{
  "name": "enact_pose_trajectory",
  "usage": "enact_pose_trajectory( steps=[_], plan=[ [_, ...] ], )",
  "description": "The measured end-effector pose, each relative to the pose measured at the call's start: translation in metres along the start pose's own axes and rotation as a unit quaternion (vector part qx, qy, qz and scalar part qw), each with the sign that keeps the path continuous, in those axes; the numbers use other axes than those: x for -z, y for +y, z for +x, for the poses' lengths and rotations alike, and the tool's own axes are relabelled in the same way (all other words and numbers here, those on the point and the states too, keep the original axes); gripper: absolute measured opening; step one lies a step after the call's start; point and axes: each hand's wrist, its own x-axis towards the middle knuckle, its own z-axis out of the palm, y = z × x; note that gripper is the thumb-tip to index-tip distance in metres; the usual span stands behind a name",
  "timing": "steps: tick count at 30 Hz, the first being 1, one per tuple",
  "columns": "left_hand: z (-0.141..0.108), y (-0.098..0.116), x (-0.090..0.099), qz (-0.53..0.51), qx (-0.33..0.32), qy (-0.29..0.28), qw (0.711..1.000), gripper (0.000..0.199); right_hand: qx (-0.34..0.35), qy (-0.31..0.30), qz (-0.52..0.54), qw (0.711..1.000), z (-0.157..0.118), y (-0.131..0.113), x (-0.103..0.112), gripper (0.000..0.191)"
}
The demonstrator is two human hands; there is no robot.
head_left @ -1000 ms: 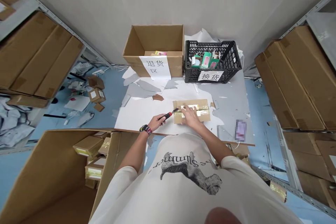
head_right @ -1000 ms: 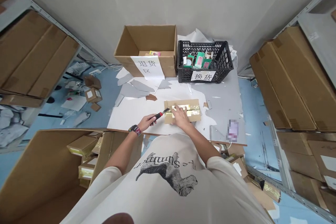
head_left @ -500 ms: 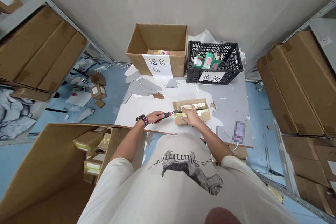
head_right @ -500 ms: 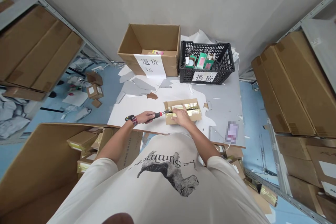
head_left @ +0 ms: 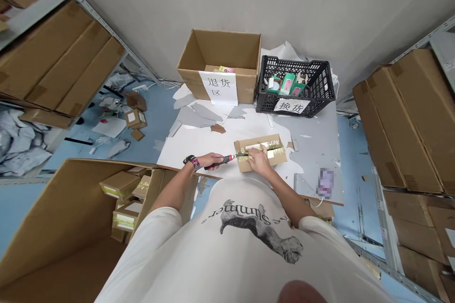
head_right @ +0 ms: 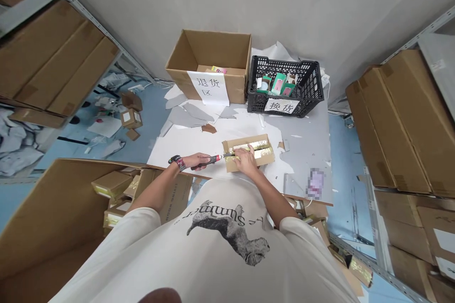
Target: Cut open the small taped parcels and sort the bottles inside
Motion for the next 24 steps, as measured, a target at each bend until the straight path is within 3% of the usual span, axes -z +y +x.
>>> enact_pose_trajectory(
  steps=[5,7,9,14,20,24],
  plan=[
    [-0.004,-0.009,0.004,0.019,-0.023,0.009,1.0,0.06,-0.006,-0.011,-0.045,0.999,-0.005,-0.002,-0.004,0.024],
    [-0.003,-0.014,0.004,0.026,-0.047,0.032,0.998,0.057,-0.003,-0.016,-0.065,0.998,-0.006,-0.005,-0.005,0.02],
    [-0.001,-0.02,0.0,0.008,-0.07,0.065,0.995,0.056,0.003,-0.025,-0.09,0.996,-0.007,-0.011,-0.007,0.027],
    [0.004,-0.043,-0.02,-0.061,-0.086,0.102,0.989,0.061,0.011,-0.073,-0.133,0.988,-0.01,-0.02,-0.013,0.063],
    [0.011,-0.063,-0.046,-0.12,-0.085,0.103,0.984,0.07,0.054,-0.096,-0.105,0.988,-0.018,-0.007,-0.006,0.07],
    [0.01,-0.068,-0.051,-0.102,-0.103,0.097,0.985,0.069,0.066,-0.097,-0.099,0.988,-0.018,-0.004,-0.003,0.074]
  ],
)
